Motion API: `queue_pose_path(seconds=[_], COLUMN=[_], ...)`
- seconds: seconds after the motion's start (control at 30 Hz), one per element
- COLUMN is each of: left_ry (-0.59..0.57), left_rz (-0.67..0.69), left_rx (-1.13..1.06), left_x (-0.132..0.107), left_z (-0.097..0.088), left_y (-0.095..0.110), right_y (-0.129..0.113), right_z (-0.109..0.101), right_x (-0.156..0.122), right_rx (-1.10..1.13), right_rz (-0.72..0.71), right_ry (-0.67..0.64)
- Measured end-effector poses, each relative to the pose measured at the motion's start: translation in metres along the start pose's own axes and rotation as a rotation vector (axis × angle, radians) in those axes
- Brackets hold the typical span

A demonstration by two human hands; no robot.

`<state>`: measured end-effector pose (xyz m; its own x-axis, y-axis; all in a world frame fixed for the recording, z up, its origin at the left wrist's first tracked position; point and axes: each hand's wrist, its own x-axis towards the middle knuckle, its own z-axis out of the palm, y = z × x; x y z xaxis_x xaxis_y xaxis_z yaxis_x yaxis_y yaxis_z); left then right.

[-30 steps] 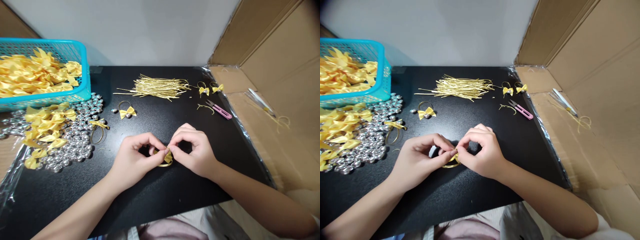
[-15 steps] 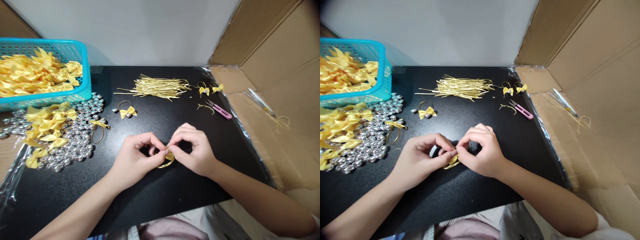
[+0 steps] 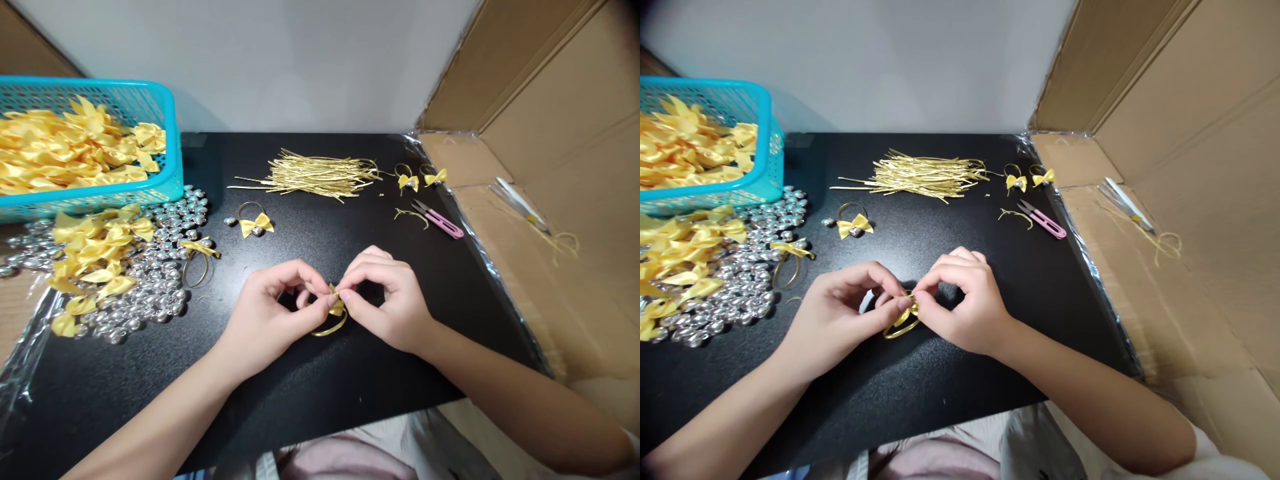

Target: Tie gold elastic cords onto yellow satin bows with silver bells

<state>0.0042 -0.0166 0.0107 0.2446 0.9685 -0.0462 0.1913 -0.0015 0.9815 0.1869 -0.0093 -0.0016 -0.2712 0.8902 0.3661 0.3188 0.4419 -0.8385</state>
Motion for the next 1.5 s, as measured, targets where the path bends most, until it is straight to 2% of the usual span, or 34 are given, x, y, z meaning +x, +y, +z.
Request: queue_pose_path(seconds=[0.77,1.07,1.5], left_ry=[-0.008,-0.115,-0.192], left_rz=[-0.121,-0.292,-0.225], left_rx=[-0.012,-0.225,-0.201], left_x=[0.0004,0.0043,0.0058], left_z=[-0.0019,-0.0050,-0.0063], left_y=[0.0014,-0.0004,-0.0038], right_y=[0.0031,0.0020,0.0035], right_z=[0.0011,0.0002,0.0003], right_x=[-0.0003,0.0000,0.0001], right_rx=[-0.112,-0.199,-0.215], right_rz=[-0.109,-0.166,-0.173], right_ry=[0.035,0.013,-0.009])
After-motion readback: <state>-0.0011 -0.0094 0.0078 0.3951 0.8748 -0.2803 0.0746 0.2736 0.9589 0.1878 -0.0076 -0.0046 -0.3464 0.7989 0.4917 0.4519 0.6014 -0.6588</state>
